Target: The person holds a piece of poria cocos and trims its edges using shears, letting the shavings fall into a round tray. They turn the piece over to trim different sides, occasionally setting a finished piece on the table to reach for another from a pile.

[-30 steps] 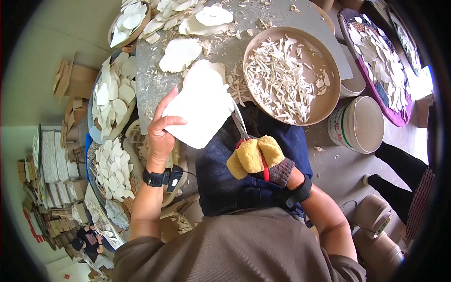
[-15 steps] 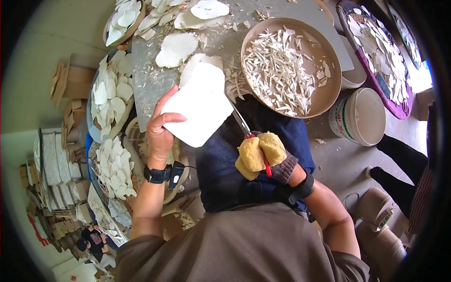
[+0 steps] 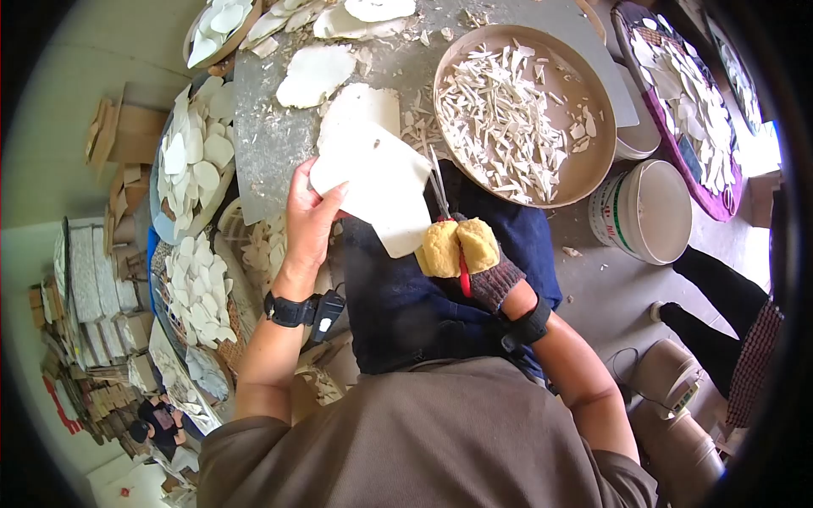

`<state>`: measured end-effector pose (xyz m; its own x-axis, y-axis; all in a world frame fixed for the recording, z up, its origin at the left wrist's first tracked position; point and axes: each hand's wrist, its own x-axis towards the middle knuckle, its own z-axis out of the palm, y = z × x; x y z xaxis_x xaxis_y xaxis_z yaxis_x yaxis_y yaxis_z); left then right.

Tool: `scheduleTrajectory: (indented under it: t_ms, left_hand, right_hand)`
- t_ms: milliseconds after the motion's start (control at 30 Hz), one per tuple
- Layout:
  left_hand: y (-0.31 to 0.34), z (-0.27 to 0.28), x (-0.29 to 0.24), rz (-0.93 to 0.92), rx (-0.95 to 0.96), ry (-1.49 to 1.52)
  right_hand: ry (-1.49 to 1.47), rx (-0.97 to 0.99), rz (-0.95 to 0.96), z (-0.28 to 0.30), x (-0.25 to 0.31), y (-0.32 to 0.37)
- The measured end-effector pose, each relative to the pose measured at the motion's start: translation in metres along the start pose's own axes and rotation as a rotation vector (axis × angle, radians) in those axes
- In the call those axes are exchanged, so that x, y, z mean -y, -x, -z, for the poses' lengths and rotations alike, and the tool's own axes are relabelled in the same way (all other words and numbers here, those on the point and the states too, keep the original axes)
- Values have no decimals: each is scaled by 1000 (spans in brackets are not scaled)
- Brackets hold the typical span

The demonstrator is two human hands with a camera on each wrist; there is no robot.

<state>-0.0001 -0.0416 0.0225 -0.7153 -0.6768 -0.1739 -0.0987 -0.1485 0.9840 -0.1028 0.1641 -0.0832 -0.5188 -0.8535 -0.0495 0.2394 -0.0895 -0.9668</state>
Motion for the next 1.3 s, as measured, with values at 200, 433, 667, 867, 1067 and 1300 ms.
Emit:
scheduleTrajectory:
  t_ms: [200, 433, 667, 867, 1067, 1300]
  left_hand:
    - [-3, -6, 13, -34, 21, 13]
    - [-10, -37, 24, -195, -28, 5]
    - [-33, -57, 14, -87, 125, 49]
    - [-36, -57, 18, -99, 149, 46]
    - [-26, -40, 1, -37, 262, 21]
    - [-16, -19, 1, 18, 474, -70]
  right_hand:
    - [-308, 52, -75, 6, 9, -4]
    - [565, 158, 238, 17, 47, 5]
    - [-96, 130, -141, 32, 66, 18]
    - [-42, 32, -176, 35, 61, 26]
    - [712, 202, 90, 31, 67, 18]
    - [-237, 61, -219, 20, 43, 15]
